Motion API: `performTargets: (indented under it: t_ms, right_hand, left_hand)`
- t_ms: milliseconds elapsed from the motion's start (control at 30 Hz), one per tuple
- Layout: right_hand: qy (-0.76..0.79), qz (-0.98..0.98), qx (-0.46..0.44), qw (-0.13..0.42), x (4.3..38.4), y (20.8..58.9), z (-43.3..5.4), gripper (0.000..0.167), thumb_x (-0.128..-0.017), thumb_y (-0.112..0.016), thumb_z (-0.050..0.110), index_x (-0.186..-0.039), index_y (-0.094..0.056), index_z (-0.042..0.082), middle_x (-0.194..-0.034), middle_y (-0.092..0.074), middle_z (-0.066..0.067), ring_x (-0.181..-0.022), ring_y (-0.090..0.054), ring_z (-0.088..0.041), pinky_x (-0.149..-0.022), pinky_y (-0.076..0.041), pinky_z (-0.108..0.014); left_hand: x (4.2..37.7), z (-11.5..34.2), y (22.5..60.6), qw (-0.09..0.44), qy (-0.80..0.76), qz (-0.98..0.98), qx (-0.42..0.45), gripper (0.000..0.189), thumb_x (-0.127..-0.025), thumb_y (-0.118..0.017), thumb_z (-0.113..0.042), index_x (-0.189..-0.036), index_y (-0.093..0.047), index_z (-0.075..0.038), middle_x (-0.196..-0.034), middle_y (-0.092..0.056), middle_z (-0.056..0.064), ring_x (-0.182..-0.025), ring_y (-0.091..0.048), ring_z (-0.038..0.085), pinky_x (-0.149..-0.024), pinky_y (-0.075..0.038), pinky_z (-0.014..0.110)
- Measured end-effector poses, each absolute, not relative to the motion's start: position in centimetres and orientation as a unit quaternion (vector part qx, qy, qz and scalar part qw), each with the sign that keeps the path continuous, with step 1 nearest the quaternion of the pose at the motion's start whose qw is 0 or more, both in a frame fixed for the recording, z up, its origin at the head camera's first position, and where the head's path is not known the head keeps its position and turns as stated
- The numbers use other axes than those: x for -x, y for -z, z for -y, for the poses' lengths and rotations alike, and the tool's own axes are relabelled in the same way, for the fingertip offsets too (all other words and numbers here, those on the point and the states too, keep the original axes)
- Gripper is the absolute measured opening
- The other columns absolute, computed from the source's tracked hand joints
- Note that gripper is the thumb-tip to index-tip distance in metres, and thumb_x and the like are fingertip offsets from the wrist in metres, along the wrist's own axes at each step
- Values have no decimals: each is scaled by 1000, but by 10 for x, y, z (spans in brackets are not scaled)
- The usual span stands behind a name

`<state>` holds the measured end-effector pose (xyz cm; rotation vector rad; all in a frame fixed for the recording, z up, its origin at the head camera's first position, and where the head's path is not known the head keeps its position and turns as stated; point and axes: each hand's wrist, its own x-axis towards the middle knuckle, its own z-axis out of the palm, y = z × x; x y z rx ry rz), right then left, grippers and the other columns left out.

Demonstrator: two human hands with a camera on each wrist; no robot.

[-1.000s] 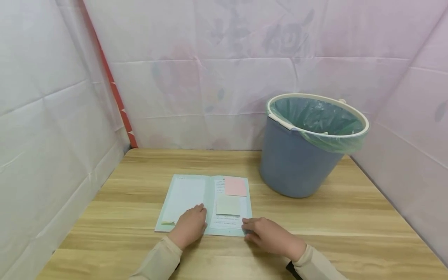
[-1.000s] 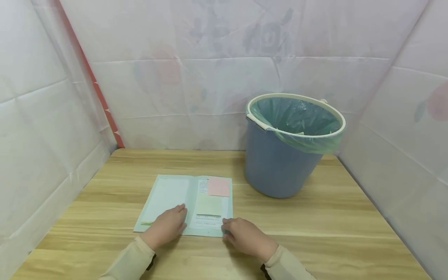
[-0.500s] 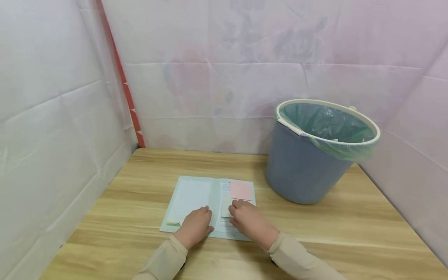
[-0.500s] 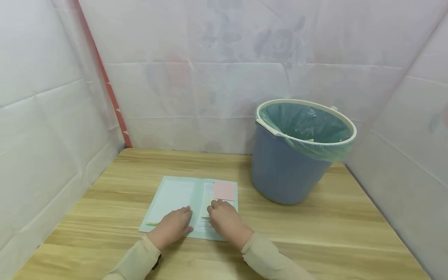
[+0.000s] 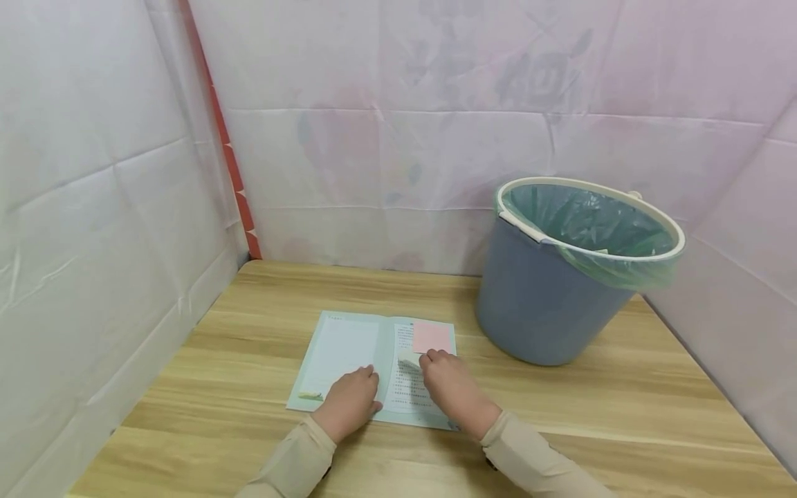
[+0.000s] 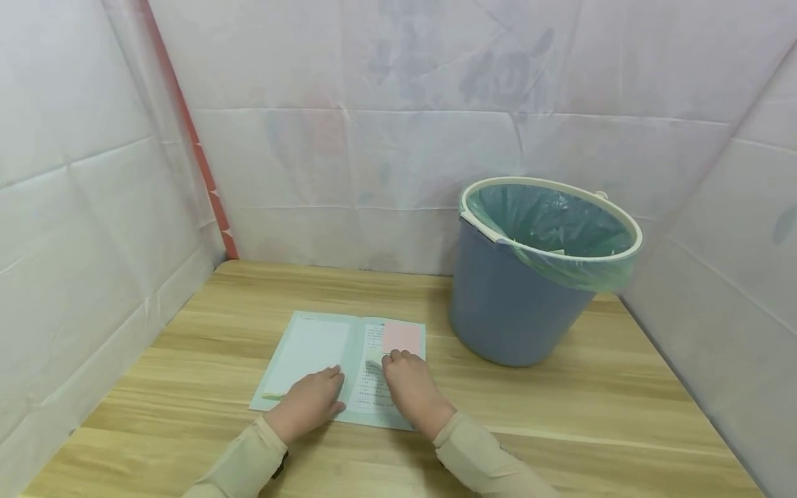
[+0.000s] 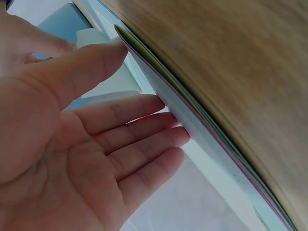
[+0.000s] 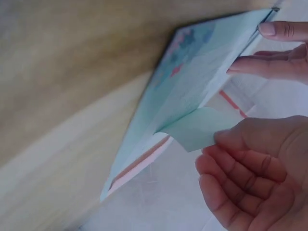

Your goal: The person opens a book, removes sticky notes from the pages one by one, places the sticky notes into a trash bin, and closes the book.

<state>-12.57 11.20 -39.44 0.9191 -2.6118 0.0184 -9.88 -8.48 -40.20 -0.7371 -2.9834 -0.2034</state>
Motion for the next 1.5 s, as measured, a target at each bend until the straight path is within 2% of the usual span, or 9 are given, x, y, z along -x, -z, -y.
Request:
performTargets:
  t_ms: [233,500,633,833,1167,1333,1500]
  right_hand:
    - [-22,934,-289,209,129,390,-116,17,-73,-73,-9,-74,-58,-2,-66,-53,-7,-57,-51,-16,-55,-48,-27]
    - [-48,939,-252,228,130,385,-124,23,-72,-75,-9,-71,-54,1,-65,-52,-6,-55,-48,-15,-49,-45,-25]
    - [-78,940,-240,228,130,382,-127,23,-72,-74,-11,-72,-55,0,-66,-53,-7,-56,-49,-16,-47,-45,-25]
    - [-96,931,-233,263,130,379,-131,20,-74,-71,-12,-72,-56,0,-65,-52,-6,-51,-50,-14,-42,-43,-24]
    - [-116,922,-234,286,130,370,-143,16,-75,-71,-13,-78,-60,-2,-69,-56,-8,-56,-57,-19,-47,-47,-25]
    - [-118,915,-229,311,128,361,-148,16,-75,-71,-13,-78,-61,-2,-72,-58,-10,-61,-59,-22,-49,-50,-28]
    - [-126,891,-238,365,123,343,-153,18,-73,-71,-14,-77,-60,-1,-71,-56,-8,-60,-55,-22,-48,-48,-31]
  left_hand:
    - [98,85,404,30,56,969,240,45,-82,-77,-26,-110,-65,7,-118,-64,21,-100,-65,33,-81,-54,40]
    - [98,85,403,22,66,969,236,45,-82,-76,-24,-111,-64,8,-119,-63,22,-105,-64,34,-84,-53,41]
    - [99,85,404,19,65,970,233,45,-83,-76,-25,-112,-64,8,-120,-63,22,-105,-63,34,-84,-53,41]
    - [99,84,404,19,57,971,234,46,-83,-75,-25,-112,-63,8,-120,-63,22,-105,-64,33,-83,-54,40]
    - [99,84,404,12,63,972,228,46,-83,-75,-25,-113,-63,8,-121,-62,22,-108,-62,34,-86,-53,42]
    - [99,84,405,14,66,971,231,46,-82,-76,-24,-112,-64,9,-120,-62,23,-107,-63,34,-84,-53,41]
    - [99,84,404,18,70,970,233,46,-82,-76,-24,-112,-63,9,-120,-62,23,-106,-63,34,-84,-53,41]
